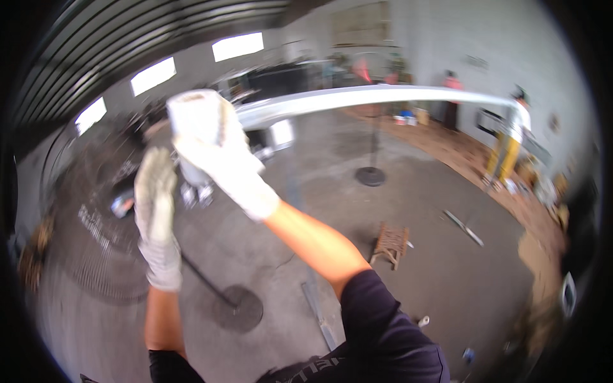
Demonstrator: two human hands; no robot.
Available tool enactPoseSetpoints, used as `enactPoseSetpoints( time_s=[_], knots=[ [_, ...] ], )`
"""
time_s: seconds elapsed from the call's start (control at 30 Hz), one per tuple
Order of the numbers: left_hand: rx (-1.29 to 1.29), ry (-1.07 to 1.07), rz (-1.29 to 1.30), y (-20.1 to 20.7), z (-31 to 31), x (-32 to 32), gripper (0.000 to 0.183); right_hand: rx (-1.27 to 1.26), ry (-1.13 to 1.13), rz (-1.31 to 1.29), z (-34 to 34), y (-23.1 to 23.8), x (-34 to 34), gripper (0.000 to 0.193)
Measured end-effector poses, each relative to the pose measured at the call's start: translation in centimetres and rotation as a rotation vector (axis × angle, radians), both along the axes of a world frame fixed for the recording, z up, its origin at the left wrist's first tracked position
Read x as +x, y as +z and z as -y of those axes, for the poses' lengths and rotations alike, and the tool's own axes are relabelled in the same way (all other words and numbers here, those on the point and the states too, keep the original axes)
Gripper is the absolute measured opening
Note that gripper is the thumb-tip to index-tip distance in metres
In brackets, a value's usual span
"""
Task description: The person wraps a protective white sheet around several black metal frames hanging from a rack and secures the bundle by wrapping the ends together.
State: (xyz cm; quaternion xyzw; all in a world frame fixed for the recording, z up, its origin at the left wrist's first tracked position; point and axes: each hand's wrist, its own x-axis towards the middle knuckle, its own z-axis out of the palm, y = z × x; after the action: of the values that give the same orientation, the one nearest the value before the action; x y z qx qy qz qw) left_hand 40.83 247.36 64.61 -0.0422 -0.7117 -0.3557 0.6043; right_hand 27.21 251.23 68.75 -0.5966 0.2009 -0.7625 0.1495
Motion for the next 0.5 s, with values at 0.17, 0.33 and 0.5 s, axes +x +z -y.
enactPoseSetpoints(
  time_s=[0.17,0.33,0.5],
  knots=[
    [0.630,0.312,0.306,-16.4,-5.5,18.0,0.024,0.562,0.802,0.139,0.7,-14.5,13.4,0.059],
    [1.113,0.689,0.733,-29.3,-14.5,35.9,0.023,1.562,1.406,0.784,5.0,-28.6,28.8,0.057],
    [1.346,1.220,0.102,-34.7,-22.8,51.6,0.020,1.598,1.849,0.851,7.0,-34.1,45.5,0.061]
  ],
)
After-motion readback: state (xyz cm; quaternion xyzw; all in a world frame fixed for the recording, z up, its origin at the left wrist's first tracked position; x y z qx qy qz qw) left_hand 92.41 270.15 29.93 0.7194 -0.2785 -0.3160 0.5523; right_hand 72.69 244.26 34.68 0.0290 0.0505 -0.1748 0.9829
